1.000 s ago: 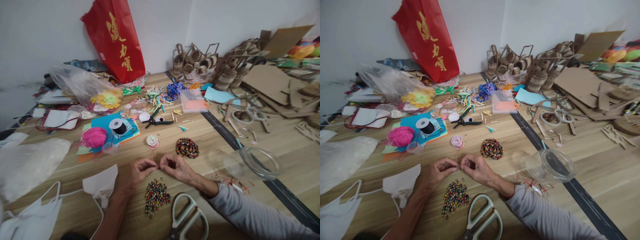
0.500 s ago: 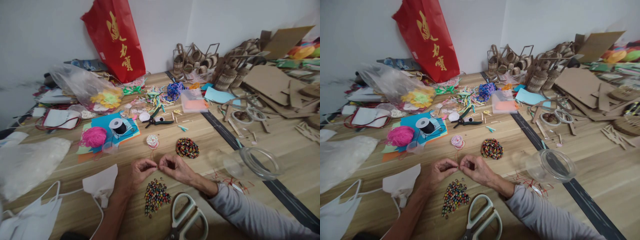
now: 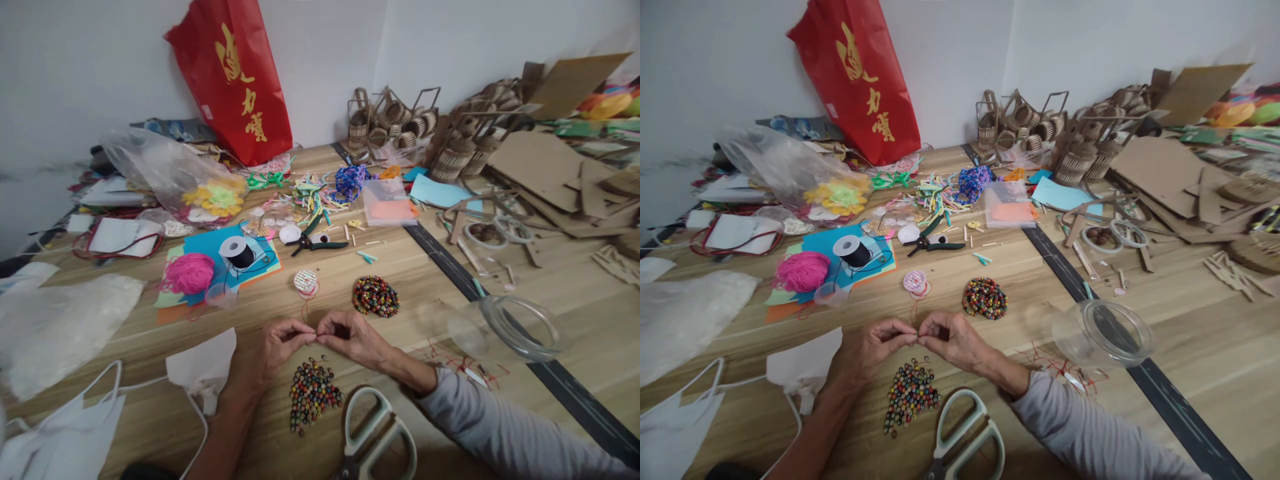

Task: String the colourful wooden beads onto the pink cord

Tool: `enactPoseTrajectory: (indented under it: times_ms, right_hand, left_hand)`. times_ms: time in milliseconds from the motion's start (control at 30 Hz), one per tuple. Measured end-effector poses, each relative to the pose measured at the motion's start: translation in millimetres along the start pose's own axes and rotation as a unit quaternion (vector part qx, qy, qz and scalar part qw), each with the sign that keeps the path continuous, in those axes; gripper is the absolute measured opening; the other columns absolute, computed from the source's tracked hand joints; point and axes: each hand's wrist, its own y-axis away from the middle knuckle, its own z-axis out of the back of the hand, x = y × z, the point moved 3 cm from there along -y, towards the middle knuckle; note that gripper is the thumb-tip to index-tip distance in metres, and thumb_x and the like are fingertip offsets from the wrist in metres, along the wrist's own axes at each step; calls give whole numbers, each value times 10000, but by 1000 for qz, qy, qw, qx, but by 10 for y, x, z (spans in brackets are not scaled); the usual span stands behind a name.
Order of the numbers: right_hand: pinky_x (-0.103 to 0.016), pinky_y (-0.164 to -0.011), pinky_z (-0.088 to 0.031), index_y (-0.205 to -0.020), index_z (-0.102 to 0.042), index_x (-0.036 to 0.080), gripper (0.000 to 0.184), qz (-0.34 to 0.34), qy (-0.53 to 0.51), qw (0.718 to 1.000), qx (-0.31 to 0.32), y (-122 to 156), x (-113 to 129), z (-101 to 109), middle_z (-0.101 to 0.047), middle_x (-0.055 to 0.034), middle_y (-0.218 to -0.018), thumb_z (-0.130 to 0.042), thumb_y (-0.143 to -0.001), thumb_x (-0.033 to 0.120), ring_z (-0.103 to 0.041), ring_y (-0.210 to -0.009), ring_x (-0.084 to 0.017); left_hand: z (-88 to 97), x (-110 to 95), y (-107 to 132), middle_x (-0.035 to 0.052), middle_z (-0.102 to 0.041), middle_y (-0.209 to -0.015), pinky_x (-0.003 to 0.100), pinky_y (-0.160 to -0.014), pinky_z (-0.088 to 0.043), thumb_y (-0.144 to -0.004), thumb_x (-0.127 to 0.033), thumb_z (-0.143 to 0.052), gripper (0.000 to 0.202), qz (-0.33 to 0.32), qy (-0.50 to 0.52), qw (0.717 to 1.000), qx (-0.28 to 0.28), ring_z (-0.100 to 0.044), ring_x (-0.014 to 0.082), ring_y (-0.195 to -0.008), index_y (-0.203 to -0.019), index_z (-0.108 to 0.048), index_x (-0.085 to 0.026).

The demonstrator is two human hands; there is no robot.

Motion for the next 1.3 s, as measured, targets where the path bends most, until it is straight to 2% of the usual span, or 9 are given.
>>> enactPoseTrajectory:
  times_ms: [433, 767, 933, 1133, 1300]
  right_hand:
    - [-212, -526, -368, -758, -626, 151, 120, 9, 20, 1000, -1, 3, -6, -4, -555, 13, -641, -610, -812, 257, -472, -579, -99]
    - [-214, -558, -376, -793, -618, 143, 71, 11, 11, 1000, 5, 5, 13, -6, -559, 13, -665, -599, -817, 206, -481, -604, -96]
    - [-199, -518, -348, -864, -610, 143, 126, 7, -7, 1000, -2, 5, -1, -1, -540, 27, -659, -616, -834, 266, -450, -574, -85]
    - [-196, -514, -344, -881, -608, 146, 170, 3, -18, 1000, -7, 12, -2, 8, -543, 26, -668, -613, -843, 311, -446, -572, -83]
    - [-192, -493, -354, -908, -586, 149, 201, -23, -69, 997, 26, 18, 10, -16, -571, 23, -656, -624, -821, 325, -467, -535, -81]
  left_hand:
    - [-37, -123, 21, 11, -655, -579, 241, -621, -464, -709, -274, -627, 176, -48, -69, 996, 14, -588, 145, -592, -572, -633, -164]
    - [-51, -77, 28, -7, -590, -580, 231, -606, -435, -734, -285, -609, 165, -41, -38, 998, 26, -539, 131, -584, -629, -592, -158]
    - [-47, -58, 26, -28, -540, -555, 220, -580, -407, -731, -296, -612, 179, -34, -28, 999, 15, -498, 118, -561, -625, -575, -158]
    - [-41, -60, 18, -22, -547, -557, 228, -588, -399, -727, -292, -614, 187, -41, -38, 998, 12, -496, 120, -566, -605, -574, -156]
    - [-44, -87, 26, -24, -543, -544, 229, -580, -401, -704, -296, -624, 174, -25, -22, 999, 10, -502, 123, -559, -613, -585, -153]
